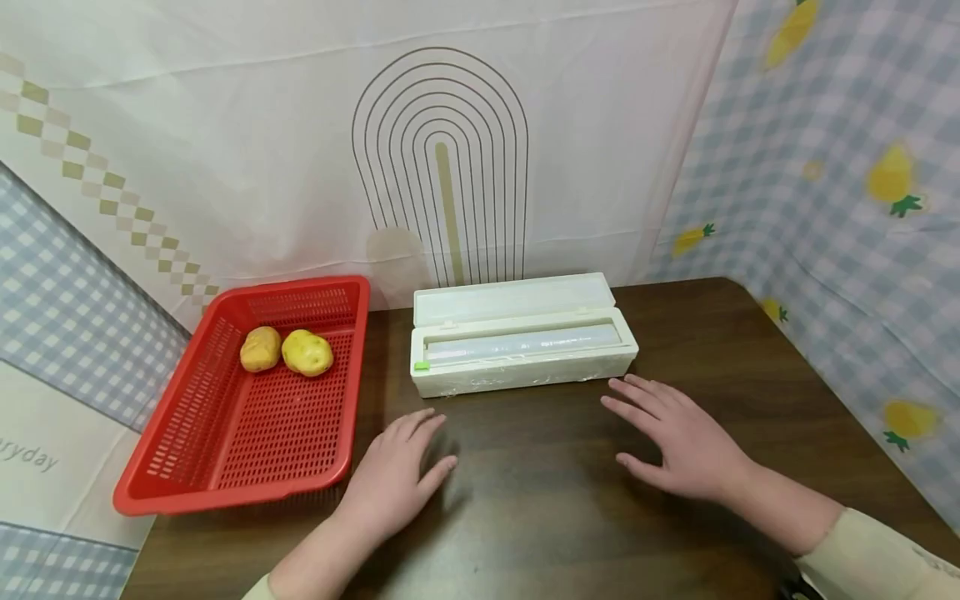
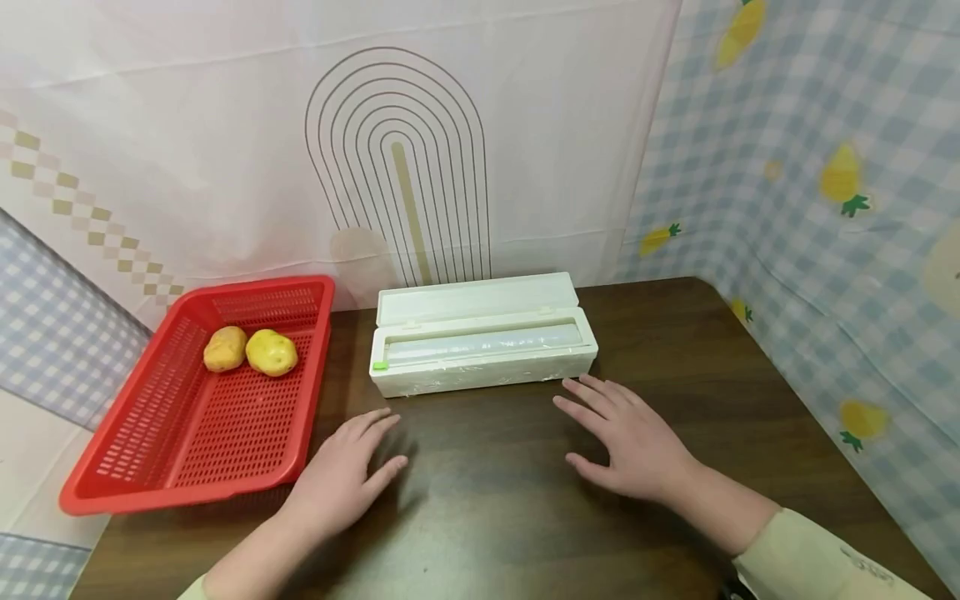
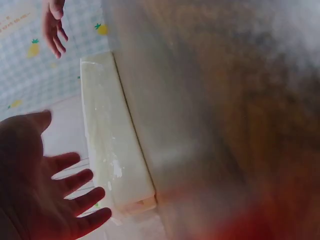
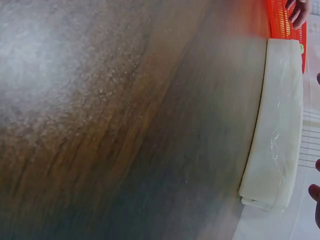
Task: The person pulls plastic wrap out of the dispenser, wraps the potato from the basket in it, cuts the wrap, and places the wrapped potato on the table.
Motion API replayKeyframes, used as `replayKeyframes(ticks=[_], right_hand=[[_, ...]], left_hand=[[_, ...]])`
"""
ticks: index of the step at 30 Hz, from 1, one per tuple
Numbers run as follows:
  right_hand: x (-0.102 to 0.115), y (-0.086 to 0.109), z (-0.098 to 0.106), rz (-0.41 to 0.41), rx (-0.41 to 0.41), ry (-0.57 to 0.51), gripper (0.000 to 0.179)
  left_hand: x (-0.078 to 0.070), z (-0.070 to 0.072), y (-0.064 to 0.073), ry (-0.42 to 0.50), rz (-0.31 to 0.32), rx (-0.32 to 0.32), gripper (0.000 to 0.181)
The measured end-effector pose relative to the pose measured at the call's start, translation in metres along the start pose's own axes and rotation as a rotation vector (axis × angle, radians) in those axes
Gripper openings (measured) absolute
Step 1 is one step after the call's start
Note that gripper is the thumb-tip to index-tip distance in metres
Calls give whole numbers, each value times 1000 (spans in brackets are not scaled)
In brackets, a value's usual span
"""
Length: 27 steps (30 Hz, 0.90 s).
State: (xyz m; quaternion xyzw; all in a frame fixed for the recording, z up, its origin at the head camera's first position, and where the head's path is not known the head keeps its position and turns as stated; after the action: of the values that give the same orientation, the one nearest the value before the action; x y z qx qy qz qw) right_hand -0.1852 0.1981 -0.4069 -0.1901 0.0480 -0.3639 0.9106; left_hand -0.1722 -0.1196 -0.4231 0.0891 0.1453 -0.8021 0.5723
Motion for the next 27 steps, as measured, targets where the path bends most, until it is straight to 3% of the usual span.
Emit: replayKeyframes(ticks=[3,6,9,13,16,21,27], right_hand=[[-12,-2,-2,-96,-6,-68,68],[-27,-3,-7,-250,23,-161,56],[-39,-4,-12,-407,58,-273,46],[-51,-5,-18,-557,48,-430,39],[-61,-6,-22,-650,23,-515,39],[-75,-4,-33,-842,25,-685,45],[-80,-3,-46,-1026,-15,-971,54]], left_hand=[[4,8,-5,91,65,-64,51],[11,12,-8,189,155,-90,47],[19,8,-10,315,251,-78,46],[29,-2,-15,574,363,-40,47],[33,-10,-20,779,421,-32,47],[38,-20,-26,1030,504,-82,51],[40,-29,-34,1171,572,-121,53]])
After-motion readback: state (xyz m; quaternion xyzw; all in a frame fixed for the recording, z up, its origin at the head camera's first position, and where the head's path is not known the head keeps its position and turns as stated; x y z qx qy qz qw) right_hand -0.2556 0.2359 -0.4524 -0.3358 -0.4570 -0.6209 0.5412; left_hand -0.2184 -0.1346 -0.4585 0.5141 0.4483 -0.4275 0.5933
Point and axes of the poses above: each hand's wrist, its own y-axis away from the middle knuckle, its own z-axis out of the back of the hand, x = y × z, the point moved 9 cm from there along -y, towards the middle knuckle
